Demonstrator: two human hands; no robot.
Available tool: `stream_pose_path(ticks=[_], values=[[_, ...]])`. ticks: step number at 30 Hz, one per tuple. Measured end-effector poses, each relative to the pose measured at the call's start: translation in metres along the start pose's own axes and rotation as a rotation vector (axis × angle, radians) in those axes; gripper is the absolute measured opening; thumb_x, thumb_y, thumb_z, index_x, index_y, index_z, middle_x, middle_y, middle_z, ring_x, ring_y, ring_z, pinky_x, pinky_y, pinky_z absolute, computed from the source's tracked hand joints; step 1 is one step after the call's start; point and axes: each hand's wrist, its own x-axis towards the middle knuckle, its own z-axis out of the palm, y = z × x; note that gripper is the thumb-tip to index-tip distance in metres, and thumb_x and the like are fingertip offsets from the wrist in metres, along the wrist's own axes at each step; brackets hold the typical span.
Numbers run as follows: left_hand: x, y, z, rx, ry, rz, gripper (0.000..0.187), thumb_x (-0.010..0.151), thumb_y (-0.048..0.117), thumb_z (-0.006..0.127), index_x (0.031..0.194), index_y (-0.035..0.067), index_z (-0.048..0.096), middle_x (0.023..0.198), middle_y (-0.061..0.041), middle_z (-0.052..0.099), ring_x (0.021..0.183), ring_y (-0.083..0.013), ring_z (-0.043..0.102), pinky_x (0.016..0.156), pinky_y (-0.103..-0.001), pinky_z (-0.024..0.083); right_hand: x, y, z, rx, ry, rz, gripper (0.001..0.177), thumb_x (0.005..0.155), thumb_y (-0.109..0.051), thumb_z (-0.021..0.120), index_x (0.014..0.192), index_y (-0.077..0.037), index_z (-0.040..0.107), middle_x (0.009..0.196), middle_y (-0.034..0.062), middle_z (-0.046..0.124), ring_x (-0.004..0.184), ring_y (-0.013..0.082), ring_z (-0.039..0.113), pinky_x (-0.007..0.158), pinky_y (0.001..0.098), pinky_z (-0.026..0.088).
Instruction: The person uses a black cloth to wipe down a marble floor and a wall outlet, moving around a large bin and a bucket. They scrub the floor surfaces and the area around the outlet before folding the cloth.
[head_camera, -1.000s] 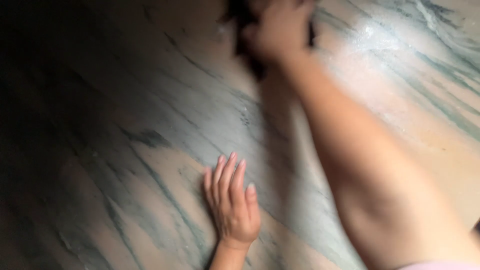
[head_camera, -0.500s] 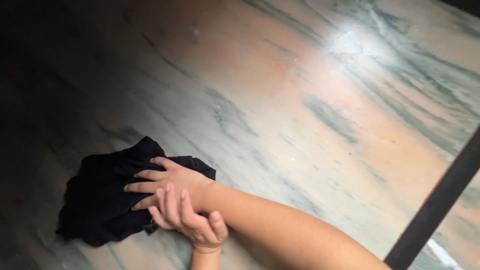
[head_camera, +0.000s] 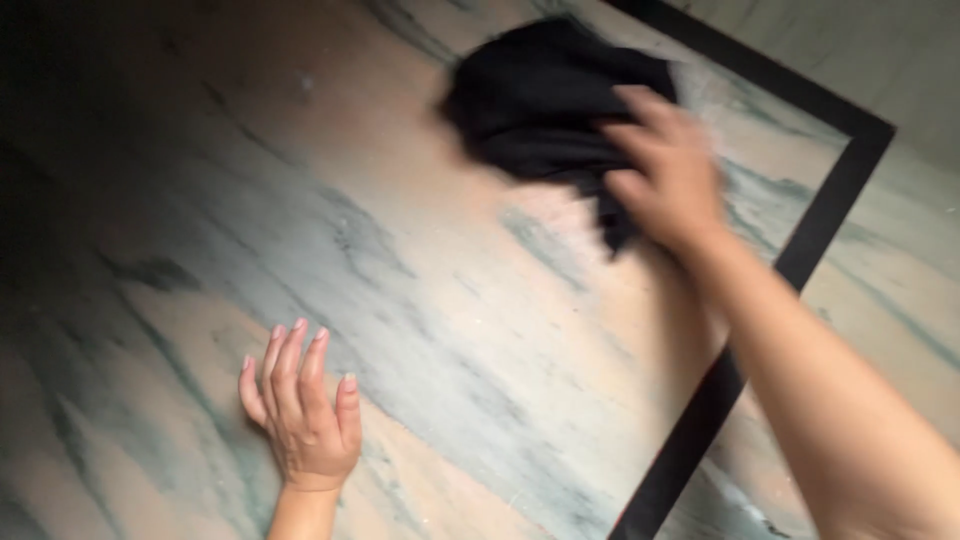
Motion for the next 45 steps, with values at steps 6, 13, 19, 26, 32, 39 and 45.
stream_pose_path(ticks=[6, 13, 19, 26, 32, 39, 45], values=[[-0.001, 0.032, 0.028, -0.075, -0.136, -0.016, 0.048, 0.123, 0.028, 0.069, 0.165, 0.008, 0.071, 0.176, -0.018, 0.07, 0.172, -0.0391, 0.061, 0.152, -0.066, 0.029, -0.186, 0.145, -0.088, -0.313, 0.268, 0.496, 0.059, 0.116, -0.028, 0.077, 0.172, -0.011, 0.076, 0.204, 0.0237, 0.052, 0.188, 0.0527, 0.049, 0.154, 0.0656, 0.037], [0.029, 0.168, 0.059, -0.337, -0.299, 0.041, 0.042, 0.119, 0.023, 0.07, 0.159, 0.01, 0.077, 0.173, -0.012, 0.076, 0.172, -0.035, 0.061, 0.15, -0.064, 0.032, -0.257, 0.012, -0.044, -0.458, 0.319, 0.807, 0.073, 0.117, -0.031, 0.073, 0.189, -0.026, 0.071, 0.206, 0.0295, 0.046, 0.187, 0.0562, 0.037, 0.142, 0.0883, 0.021], [0.07, 0.248, 0.059, -0.583, -0.533, 0.098, 0.057, 0.124, 0.034, 0.068, 0.175, 0.007, 0.067, 0.186, -0.025, 0.064, 0.176, -0.0483, 0.054, 0.149, -0.065, 0.035, -0.22, -0.173, 0.013, -0.25, 0.193, 0.627, 0.077, 0.103, -0.032, 0.079, 0.179, -0.023, 0.071, 0.192, 0.0273, 0.059, 0.182, 0.0521, 0.045, 0.136, 0.084, 0.029], [0.043, 0.243, 0.058, -0.403, -0.535, -0.179, 0.11, 0.116, 0.073, 0.071, 0.201, 0.012, 0.039, 0.197, -0.045, 0.026, 0.18, -0.0719, 0.017, 0.139, -0.085, 0.015, -0.243, -0.221, 0.012, 0.604, 0.495, 0.575, 0.022, 0.105, 0.003, 0.077, 0.123, -0.004, 0.085, 0.15, 0.0203, 0.089, 0.142, 0.0407, 0.083, 0.13, 0.0515, 0.059], [0.039, 0.293, 0.106, -0.261, -0.436, 0.137, 0.11, 0.097, 0.074, 0.092, 0.192, 0.034, 0.054, 0.198, -0.031, 0.04, 0.183, -0.0659, 0.028, 0.14, -0.088, 0.024, -0.289, -0.097, -0.041, 0.052, 0.582, 0.734, 0.043, 0.111, -0.005, 0.075, 0.153, -0.002, 0.08, 0.172, 0.0248, 0.074, 0.163, 0.0441, 0.069, 0.142, 0.0556, 0.051], [0.108, 0.382, 0.221, -0.467, -0.35, 0.573, 0.1, 0.092, 0.067, 0.096, 0.182, 0.056, 0.056, 0.208, -0.011, 0.041, 0.185, -0.0524, 0.044, 0.139, -0.079, 0.043, -0.324, -0.054, -0.002, -0.328, 0.312, 0.774, 0.075, 0.126, -0.03, 0.066, 0.191, 0.007, 0.056, 0.204, 0.0349, 0.05, 0.194, 0.06, 0.036, 0.153, 0.0754, 0.023], [0.237, 0.4, 0.306, -0.048, -0.443, 0.664, 0.092, 0.108, 0.077, 0.086, 0.188, 0.062, 0.043, 0.207, -0.005, 0.031, 0.189, -0.0465, 0.037, 0.145, -0.08, 0.043, -0.318, -0.064, -0.011, -0.453, 0.213, 0.834, 0.07, 0.131, -0.041, 0.064, 0.188, -0.002, 0.057, 0.2, 0.0345, 0.044, 0.189, 0.0614, 0.036, 0.152, 0.0822, 0.024]])
